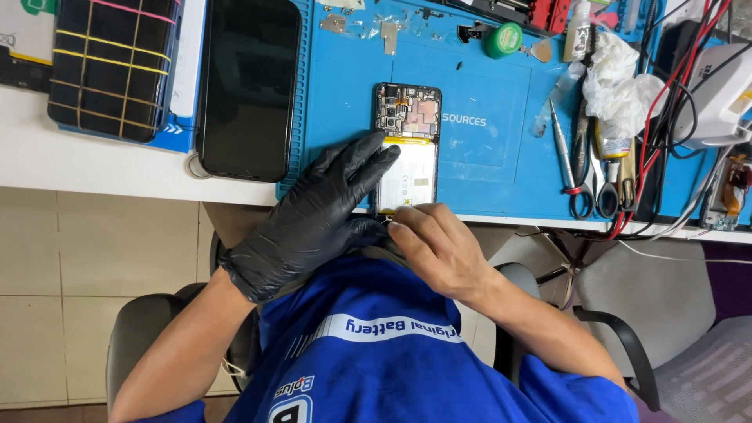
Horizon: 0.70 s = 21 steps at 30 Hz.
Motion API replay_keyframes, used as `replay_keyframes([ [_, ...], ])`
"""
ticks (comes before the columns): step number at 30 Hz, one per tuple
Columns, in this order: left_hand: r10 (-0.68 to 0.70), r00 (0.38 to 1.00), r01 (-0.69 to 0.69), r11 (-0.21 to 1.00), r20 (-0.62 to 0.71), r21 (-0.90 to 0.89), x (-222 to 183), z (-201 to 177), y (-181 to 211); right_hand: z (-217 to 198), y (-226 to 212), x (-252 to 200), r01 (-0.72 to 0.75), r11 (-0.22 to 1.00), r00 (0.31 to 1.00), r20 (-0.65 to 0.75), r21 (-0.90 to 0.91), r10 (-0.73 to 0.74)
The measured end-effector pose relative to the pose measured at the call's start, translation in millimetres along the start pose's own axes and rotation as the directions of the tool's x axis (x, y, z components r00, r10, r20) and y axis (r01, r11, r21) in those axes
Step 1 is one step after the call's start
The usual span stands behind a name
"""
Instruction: A person removes a battery from a mobile phone, prepares adhesive tape, and installs a new battery at a repair station.
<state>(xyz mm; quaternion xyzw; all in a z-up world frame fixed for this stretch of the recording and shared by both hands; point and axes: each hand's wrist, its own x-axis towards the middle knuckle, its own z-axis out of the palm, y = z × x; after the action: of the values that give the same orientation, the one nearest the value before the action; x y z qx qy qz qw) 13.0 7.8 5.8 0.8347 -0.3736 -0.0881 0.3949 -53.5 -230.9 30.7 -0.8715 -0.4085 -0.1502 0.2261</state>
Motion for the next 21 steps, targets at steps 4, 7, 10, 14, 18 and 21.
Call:
replay_keyframes([
  [4, 0.002, 0.998, -0.004, 0.999, -0.058, -0.038, 2.0, 1.5, 0.1, 6.3, 2.4, -3.8, 0.026, 1.0, 0.999, -0.034, 0.01, -0.025],
  [7, 0.02, 0.999, -0.021, 0.999, -0.041, -0.029, 2.6, 3.6, -3.8, 6.8, 2.8, -2.1, 0.033, 0.999, 0.998, -0.061, 0.034, -0.031],
  [10, 0.03, 0.999, -0.032, 0.998, -0.031, -0.063, 1.7, 3.2, -4.9, 7.1, 3.1, -1.8, 0.016, 1.0, 0.998, -0.065, 0.008, -0.016],
  [14, 0.027, 0.999, -0.028, 0.998, -0.032, -0.054, 2.3, 1.2, -3.7, 8.7, 5.8, -5.7, 0.018, 1.0, 0.999, -0.036, 0.008, -0.017],
  [18, 0.016, 1.0, -0.018, 0.997, -0.024, -0.072, 4.2, -1.2, -2.1, 11.3, 8.2, -6.4, 0.017, 0.999, 0.998, -0.062, -0.034, -0.019],
  [21, 0.03, 0.998, -0.033, 0.997, -0.048, -0.068, 4.4, -4.9, 0.0, 14.9, 38.4, -20.0, -0.285, 0.943, 0.955, 0.139, 0.171, 0.264],
])
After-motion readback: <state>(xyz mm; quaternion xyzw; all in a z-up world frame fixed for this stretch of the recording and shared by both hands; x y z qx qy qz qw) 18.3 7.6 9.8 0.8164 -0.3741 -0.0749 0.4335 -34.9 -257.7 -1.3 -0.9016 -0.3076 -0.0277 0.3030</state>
